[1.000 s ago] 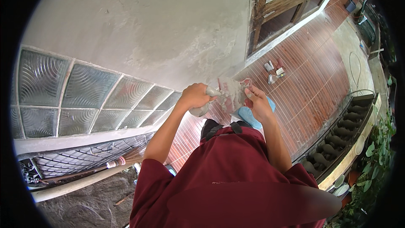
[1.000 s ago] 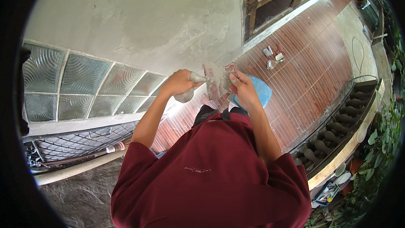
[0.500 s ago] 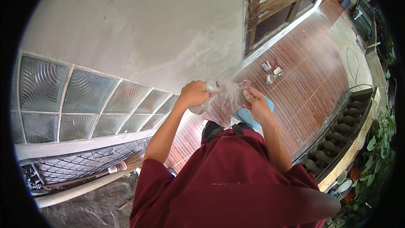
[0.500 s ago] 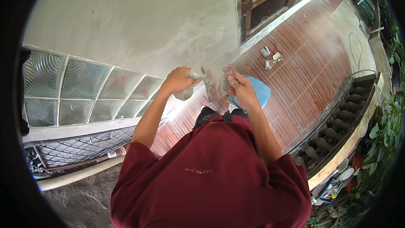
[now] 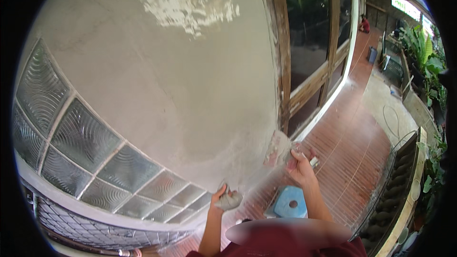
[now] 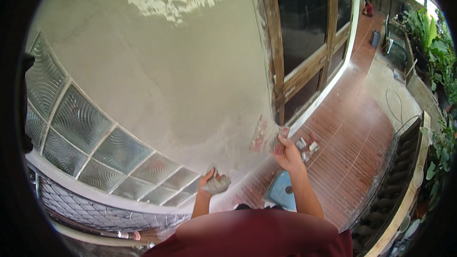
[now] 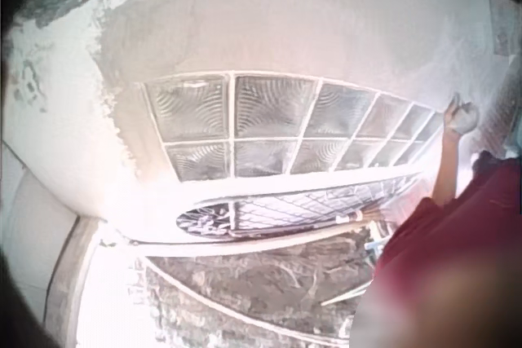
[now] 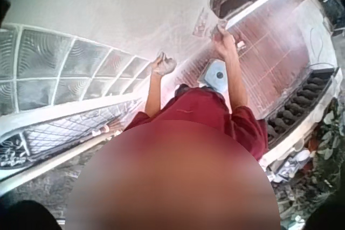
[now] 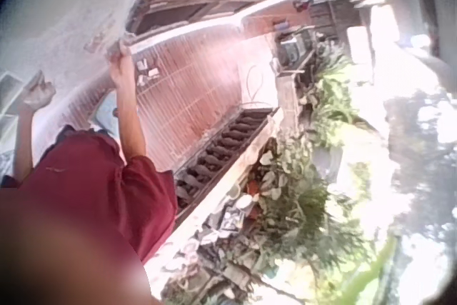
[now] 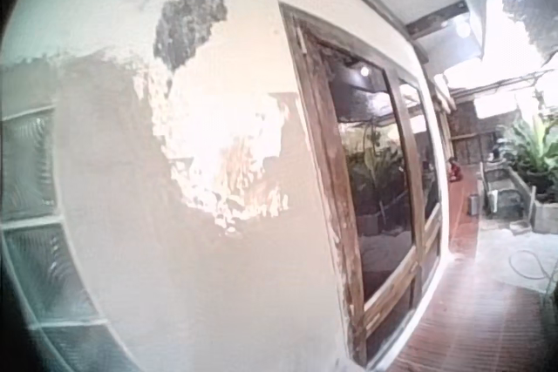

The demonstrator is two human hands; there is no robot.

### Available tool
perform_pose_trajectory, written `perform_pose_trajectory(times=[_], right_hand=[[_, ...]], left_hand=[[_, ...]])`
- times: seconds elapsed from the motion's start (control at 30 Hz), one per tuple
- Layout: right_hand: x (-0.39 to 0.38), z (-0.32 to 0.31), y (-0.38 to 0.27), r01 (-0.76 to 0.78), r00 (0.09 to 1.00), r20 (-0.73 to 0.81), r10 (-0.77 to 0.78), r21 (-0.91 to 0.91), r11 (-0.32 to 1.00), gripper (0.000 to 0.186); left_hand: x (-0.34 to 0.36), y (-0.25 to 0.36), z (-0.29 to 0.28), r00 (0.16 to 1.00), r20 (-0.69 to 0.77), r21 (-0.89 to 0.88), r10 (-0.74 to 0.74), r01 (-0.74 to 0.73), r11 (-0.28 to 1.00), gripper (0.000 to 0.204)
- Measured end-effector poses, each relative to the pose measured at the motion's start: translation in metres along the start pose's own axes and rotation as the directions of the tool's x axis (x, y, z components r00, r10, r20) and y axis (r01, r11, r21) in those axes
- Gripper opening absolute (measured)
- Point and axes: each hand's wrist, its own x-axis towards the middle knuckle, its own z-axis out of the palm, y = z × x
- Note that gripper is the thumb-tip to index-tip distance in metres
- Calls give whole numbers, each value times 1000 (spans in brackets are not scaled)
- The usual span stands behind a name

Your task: The person applies plaster to a wall using a trowel, repeatedly smoothing and spreading the material across the surface. The person stands on a small stool to reach higher areas and continues the process throughout the clip.

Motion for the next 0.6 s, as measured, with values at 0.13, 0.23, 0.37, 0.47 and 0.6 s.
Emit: perform_pose_trajectory(times=[0.13, 0.23, 0.37, 0.47, 0.6], right_hand=[[40, 88, -49, 534, 841, 198, -504, -158, 830, 17], [45, 164, -77, 690, 717, 195, -670, -341, 639, 22], [63, 248, -88, 874, 463, 409, -787, -360, 327, 32], [85, 293, -89, 876, 315, 436, -843, -476, 82, 34], [112, 337, -87, 720, 33, 467, -883, -624, -303, 34]], left_hand=[[-11, -20, -22, 994, 9, -87, 105, -104, 991, 25], [-24, -28, -27, 993, -35, -278, 116, -121, 953, 33], [-36, -26, -43, 994, -35, -429, 104, -109, 897, 40], [-35, -16, -59, 995, -101, -455, 6, -52, 889, 42], [-31, 0, -74, 999, -10, -377, -50, 43, 925, 43]])
